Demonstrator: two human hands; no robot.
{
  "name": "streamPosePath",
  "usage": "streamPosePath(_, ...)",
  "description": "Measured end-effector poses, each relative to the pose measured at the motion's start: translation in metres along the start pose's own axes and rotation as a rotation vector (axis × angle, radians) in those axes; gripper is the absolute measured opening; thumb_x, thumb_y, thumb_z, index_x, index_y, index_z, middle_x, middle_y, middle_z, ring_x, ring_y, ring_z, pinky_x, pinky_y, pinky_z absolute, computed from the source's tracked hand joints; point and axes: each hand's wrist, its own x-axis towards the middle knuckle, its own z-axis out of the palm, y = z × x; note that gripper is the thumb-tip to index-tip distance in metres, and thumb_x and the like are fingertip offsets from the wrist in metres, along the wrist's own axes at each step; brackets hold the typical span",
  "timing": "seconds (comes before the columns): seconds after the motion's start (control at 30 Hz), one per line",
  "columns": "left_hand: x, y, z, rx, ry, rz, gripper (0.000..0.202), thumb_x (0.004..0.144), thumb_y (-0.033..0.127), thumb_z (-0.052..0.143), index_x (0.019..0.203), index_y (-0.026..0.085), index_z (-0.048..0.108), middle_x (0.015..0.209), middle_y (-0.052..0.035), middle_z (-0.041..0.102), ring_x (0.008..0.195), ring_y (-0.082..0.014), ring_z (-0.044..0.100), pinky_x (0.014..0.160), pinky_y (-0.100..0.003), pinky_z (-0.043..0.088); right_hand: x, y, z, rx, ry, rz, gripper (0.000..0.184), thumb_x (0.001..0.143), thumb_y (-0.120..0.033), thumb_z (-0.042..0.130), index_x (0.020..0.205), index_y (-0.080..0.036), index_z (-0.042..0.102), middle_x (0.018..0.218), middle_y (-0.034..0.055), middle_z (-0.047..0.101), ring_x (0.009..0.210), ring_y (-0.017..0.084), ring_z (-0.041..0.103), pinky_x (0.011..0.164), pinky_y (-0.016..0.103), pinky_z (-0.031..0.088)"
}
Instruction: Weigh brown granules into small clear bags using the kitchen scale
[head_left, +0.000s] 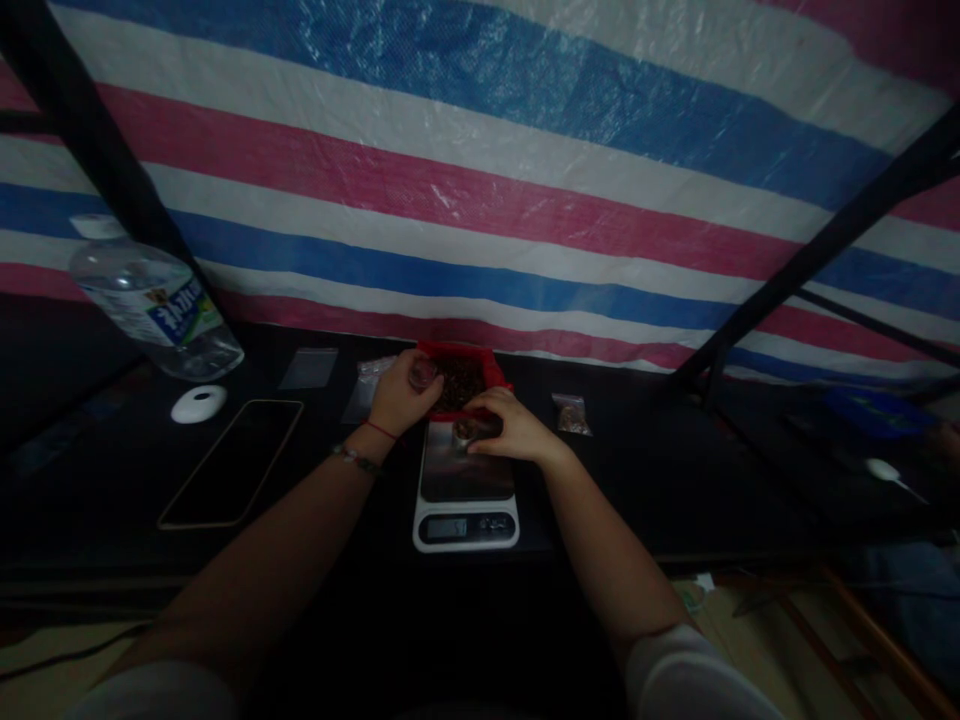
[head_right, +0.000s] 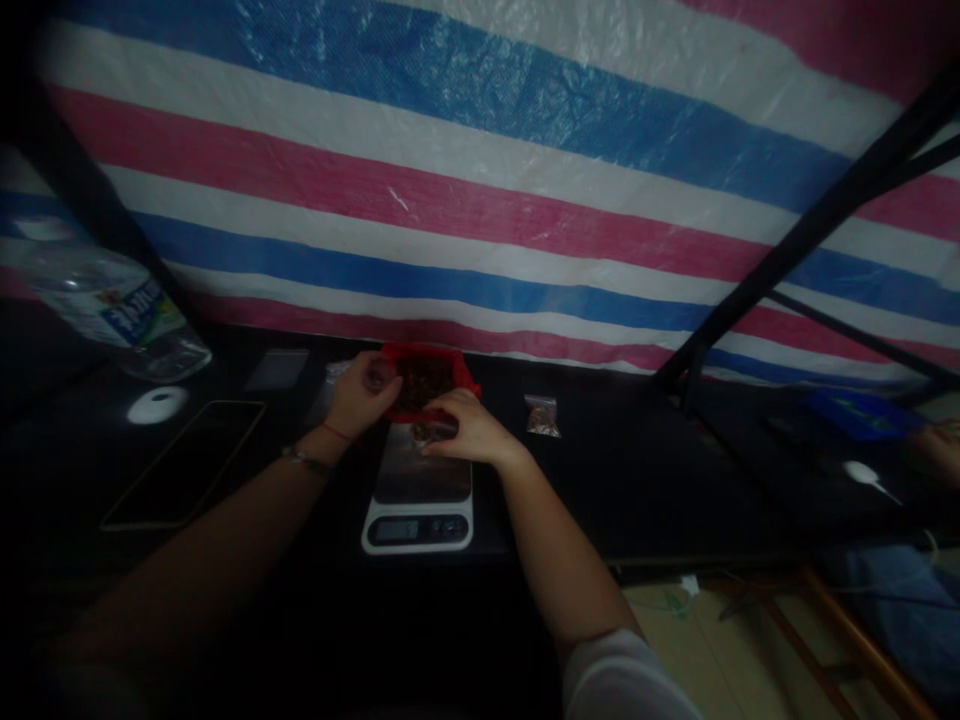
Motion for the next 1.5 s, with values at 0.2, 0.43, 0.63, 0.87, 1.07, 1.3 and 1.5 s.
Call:
streamPosePath(0.2, -0.002, 0.012, -0.005, -0.001, -0.027, 0.09, 0.04, 0.072, 0.036, 0.061, 0.107, 0.019, 0.052, 0.096, -0.0056, 0.064, 0.087, -0.0211, 0.062, 0.079, -0.032, 0.049, 0.001, 0.0, 0.006, 0.041, 0.013, -0.012, 0.037, 0.067, -0.031, 0.077, 0.1, -0.019, 0.064, 0.099, 0.006, 0.063, 0.099, 0.021, 0.056, 0.09, 0.036, 0.044)
streamPosePath(0.43, -0.007, 0.024, -0.004, -0.049, -0.152, 0.122, 0.037, 0.072, 0.036, 0.062, 0.105, 0.019, 0.057, 0.096, -0.0061, 0.066, 0.086, -0.0221, 0.063, 0.079, -0.034, 0.051, 0.0, 0.009, 0.008, 0.373, 0.339, 0.149, 0.041, 0.071, -0.025, 0.069, 0.109, -0.021, 0.056, 0.104, 0.0055, 0.064, 0.092, 0.017, 0.063, 0.084, 0.032, 0.05)
streamPosePath(0.63, -0.016, 0.039, 0.004, -0.136, -0.321, 0.234, 0.043, 0.072, 0.037, 0.066, 0.11, 0.022, 0.056, 0.105, -0.0063, 0.067, 0.095, -0.0226, 0.064, 0.084, -0.035, 0.052, 0.002, 0.01, 0.01, 0.492, 0.458, 0.135, 0.045, 0.072, -0.032, 0.07, 0.113, -0.024, 0.054, 0.114, 0.0076, 0.061, 0.103, 0.02, 0.061, 0.09, 0.034, 0.051)
streamPosePath(0.87, -0.018, 0.039, 0.01, -0.159, -0.346, 0.206, 0.051, 0.07, 0.036, 0.067, 0.117, 0.022, 0.053, 0.11, -0.0071, 0.066, 0.098, -0.023, 0.065, 0.084, -0.035, 0.052, 0.0, 0.001, 0.005, 0.311, 0.418, 0.144, 0.039, 0.067, -0.026, 0.076, 0.103, -0.023, 0.06, 0.101, 0.0054, 0.065, 0.093, 0.02, 0.063, 0.08, 0.033, 0.053)
streamPosePath(1.07, -0.019, 0.038, 0.01, -0.156, -0.347, 0.22, 0.053, 0.069, 0.032, 0.067, 0.118, 0.021, 0.052, 0.111, -0.0072, 0.065, 0.098, -0.0229, 0.064, 0.085, -0.035, 0.052, 0.0, -0.007, -0.004, 0.135, 0.335, -0.039, 0.031, 0.077, -0.027, 0.07, 0.107, -0.027, 0.066, 0.11, 0.0066, 0.063, 0.105, 0.02, 0.06, 0.092, 0.036, 0.048)
streamPosePath(1.3, -0.018, 0.043, 0.01, -0.258, -0.339, 0.192, 0.046, 0.072, 0.033, 0.066, 0.113, 0.018, 0.053, 0.107, -0.0075, 0.065, 0.097, -0.0215, 0.063, 0.085, -0.035, 0.052, -0.001, -0.011, -0.005, 0.115, 0.353, -0.086, 0.043, 0.083, -0.024, 0.064, 0.124, -0.032, 0.058, 0.119, 0.0047, 0.063, 0.112, 0.021, 0.057, 0.097, 0.038, 0.045)
streamPosePath(1.5, -0.019, 0.043, 0.01, -0.268, -0.28, 0.172, 0.05, 0.071, 0.037, 0.069, 0.114, 0.016, 0.053, 0.108, -0.0091, 0.065, 0.097, -0.0223, 0.064, 0.084, -0.035, 0.052, -0.002, -0.012, -0.004, 0.175, 0.395, -0.049, 0.044, 0.084, -0.021, 0.062, 0.126, -0.033, 0.056, 0.121, 0.0042, 0.062, 0.112, 0.02, 0.057, 0.097, 0.038, 0.046)
